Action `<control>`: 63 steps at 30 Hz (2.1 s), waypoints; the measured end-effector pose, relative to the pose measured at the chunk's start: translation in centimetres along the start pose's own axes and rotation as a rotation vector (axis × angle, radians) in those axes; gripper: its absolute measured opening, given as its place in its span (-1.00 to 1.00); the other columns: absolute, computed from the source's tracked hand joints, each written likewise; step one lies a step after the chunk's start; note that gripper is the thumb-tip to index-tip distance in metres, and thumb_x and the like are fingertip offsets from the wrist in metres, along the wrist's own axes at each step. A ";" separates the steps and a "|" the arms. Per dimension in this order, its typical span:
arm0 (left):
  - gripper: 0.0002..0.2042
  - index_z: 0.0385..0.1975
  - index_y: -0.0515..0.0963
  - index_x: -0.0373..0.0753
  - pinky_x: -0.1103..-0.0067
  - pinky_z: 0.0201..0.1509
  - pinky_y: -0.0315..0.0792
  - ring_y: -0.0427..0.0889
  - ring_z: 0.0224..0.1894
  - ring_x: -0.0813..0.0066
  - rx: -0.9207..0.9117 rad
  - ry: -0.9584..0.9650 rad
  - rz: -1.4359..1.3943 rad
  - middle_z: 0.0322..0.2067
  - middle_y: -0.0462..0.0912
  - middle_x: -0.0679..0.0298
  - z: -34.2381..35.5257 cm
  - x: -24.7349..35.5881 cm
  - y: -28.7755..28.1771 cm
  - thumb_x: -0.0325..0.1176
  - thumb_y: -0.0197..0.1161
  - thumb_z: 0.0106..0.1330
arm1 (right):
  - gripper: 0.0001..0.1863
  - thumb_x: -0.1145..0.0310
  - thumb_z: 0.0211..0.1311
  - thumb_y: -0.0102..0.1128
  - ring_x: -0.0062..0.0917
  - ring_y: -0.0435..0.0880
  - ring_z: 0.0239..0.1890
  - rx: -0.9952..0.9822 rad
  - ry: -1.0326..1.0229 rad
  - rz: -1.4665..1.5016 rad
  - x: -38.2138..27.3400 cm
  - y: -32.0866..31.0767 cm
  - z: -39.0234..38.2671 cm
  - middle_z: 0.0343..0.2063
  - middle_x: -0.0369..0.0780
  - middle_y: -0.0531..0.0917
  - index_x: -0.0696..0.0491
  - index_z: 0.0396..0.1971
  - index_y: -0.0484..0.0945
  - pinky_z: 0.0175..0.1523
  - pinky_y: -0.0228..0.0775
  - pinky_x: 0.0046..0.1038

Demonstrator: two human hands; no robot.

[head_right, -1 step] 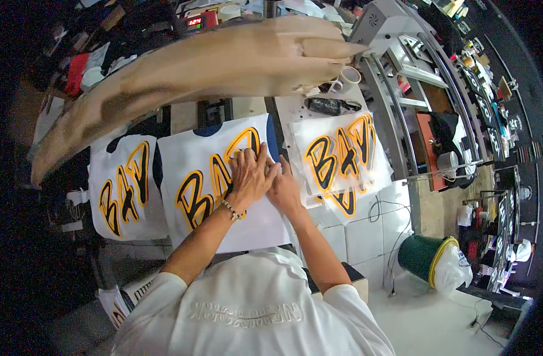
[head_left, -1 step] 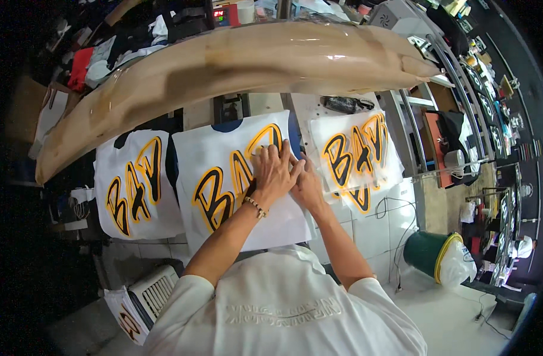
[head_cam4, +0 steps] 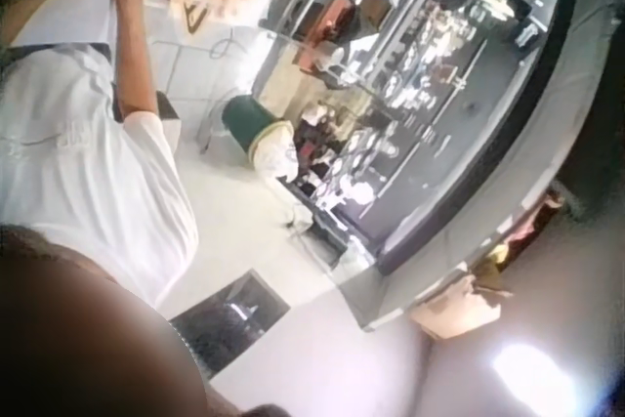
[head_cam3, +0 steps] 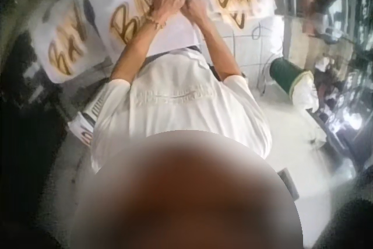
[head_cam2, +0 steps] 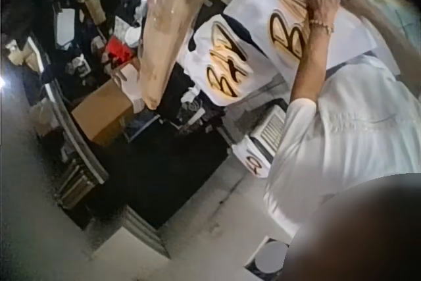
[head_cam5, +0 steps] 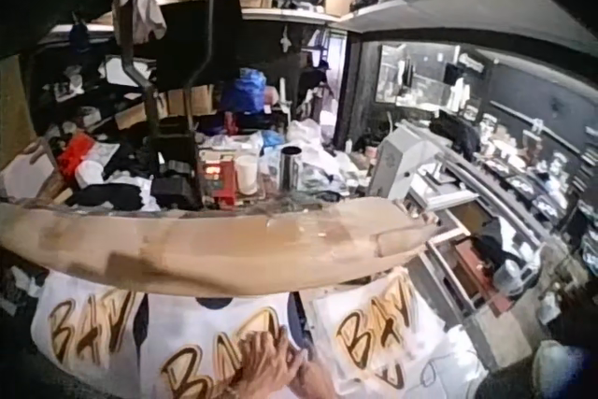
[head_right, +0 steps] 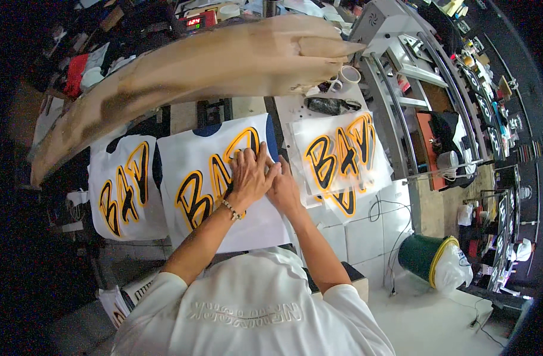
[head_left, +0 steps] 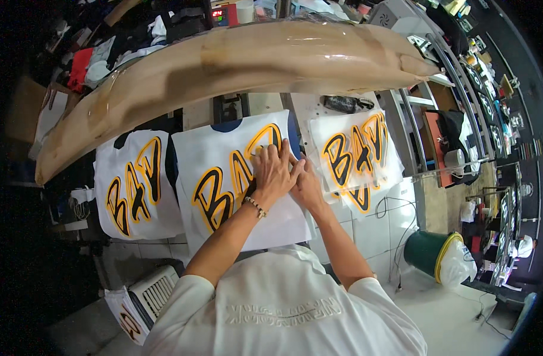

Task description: Applying graphic prints to t-shirts using a multi-platen printing machine and a heat press.

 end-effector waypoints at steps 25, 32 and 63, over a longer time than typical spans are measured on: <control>-0.38 0.35 0.50 -0.18 -0.07 0.45 0.14 0.28 0.44 -0.16 -0.039 0.084 -0.012 0.43 0.34 -0.03 -1.4 -4.3 -2.5 0.02 0.32 0.37 | -0.37 0.05 0.50 0.18 0.29 0.52 0.23 -0.073 0.184 0.108 -0.7 -0.7 -0.1 0.21 0.35 0.45 -0.20 0.50 0.30 0.19 0.51 0.04; -0.31 0.47 0.39 -0.14 -0.18 0.50 0.04 0.12 0.55 -0.27 -0.078 0.066 -0.035 0.54 0.20 -0.06 -2.3 -5.3 -1.2 0.09 0.26 0.42 | -0.36 0.07 0.51 0.18 0.29 0.56 0.16 -0.109 0.210 0.135 -0.6 -0.4 0.0 0.17 0.35 0.47 -0.20 0.52 0.28 0.17 0.51 0.03; -0.31 0.51 0.33 -0.12 -0.19 0.55 0.00 0.07 0.56 -0.35 -0.057 -0.002 -0.035 0.56 0.12 -0.12 -5.0 -8.6 -2.8 0.14 0.16 0.50 | -0.34 -0.01 0.47 0.23 -0.13 0.74 -0.29 -0.140 0.212 0.053 0.3 -0.3 0.3 -0.05 0.14 0.62 -0.36 0.52 0.32 -0.04 0.56 -0.08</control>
Point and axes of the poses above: each hand's wrist, its own z-axis towards the middle knuckle, its own y-axis out of the palm, x = y × z, the point moved 8 cm from there along z, towards the middle knuckle
